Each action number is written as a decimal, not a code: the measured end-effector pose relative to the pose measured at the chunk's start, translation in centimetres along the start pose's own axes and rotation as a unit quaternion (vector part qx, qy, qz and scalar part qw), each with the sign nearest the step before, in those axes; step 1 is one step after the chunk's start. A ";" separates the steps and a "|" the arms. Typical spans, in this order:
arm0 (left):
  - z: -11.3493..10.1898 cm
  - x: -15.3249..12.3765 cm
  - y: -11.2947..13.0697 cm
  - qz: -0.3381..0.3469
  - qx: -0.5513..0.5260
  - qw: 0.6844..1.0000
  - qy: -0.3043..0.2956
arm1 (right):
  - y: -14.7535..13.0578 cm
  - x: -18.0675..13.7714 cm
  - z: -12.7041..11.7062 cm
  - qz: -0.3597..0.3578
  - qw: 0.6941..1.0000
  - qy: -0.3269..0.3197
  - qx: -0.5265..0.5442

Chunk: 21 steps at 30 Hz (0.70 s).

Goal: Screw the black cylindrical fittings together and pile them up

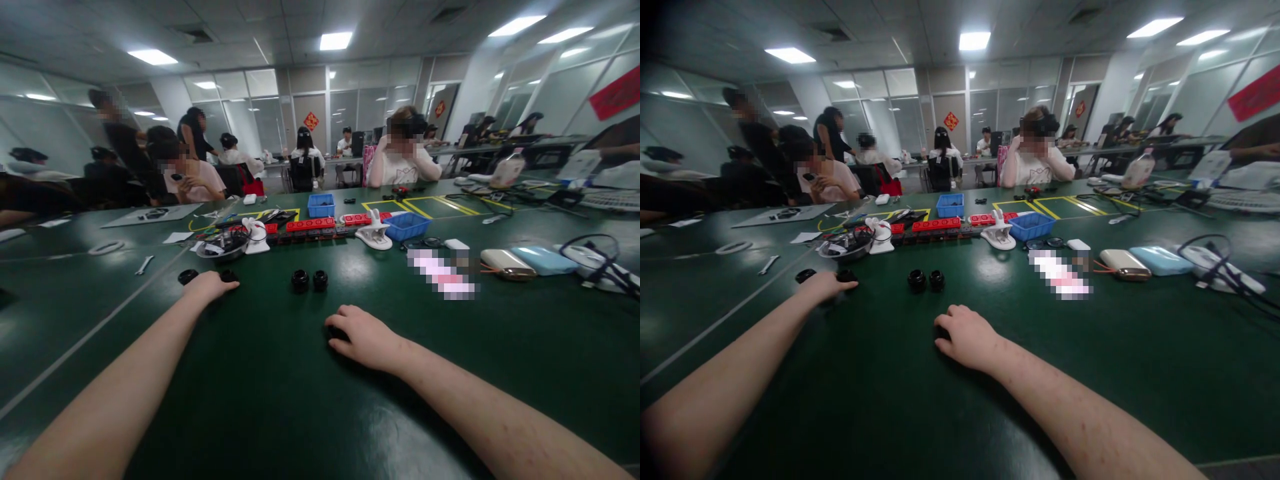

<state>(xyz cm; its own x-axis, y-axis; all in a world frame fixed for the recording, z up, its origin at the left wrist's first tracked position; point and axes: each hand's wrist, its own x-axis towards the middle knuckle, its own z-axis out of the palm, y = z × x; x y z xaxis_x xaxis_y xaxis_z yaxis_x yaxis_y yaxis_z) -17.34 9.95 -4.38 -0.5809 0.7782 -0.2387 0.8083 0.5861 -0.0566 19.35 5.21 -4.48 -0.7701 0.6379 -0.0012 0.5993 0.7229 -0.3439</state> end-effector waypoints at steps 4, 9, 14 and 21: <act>0.2 -0.2 -0.6 -0.024 -0.014 1.000 0.006 | 0.0 0.0 0.1 -0.002 1.000 0.000 0.001; 0.3 -0.8 -1.1 -0.061 -0.028 0.997 0.023 | 0.2 0.0 0.3 -0.004 1.000 0.004 -0.002; 0.9 -1.8 -1.1 -0.079 -0.041 0.995 0.050 | 0.3 -0.1 0.4 -0.009 1.000 0.009 -0.009; 1.7 -3.4 -1.5 0.005 -0.062 0.995 0.081 | 0.4 -0.2 0.4 -0.010 1.000 0.012 -0.014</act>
<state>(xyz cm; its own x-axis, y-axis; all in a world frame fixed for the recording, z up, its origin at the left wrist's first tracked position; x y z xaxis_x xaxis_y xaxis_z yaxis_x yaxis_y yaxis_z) -16.36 6.05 -5.10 -0.5889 0.8044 -0.0781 0.8020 0.5936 0.0666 19.70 5.23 -4.95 -0.7770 0.6288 0.0290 0.5896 0.7432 -0.3164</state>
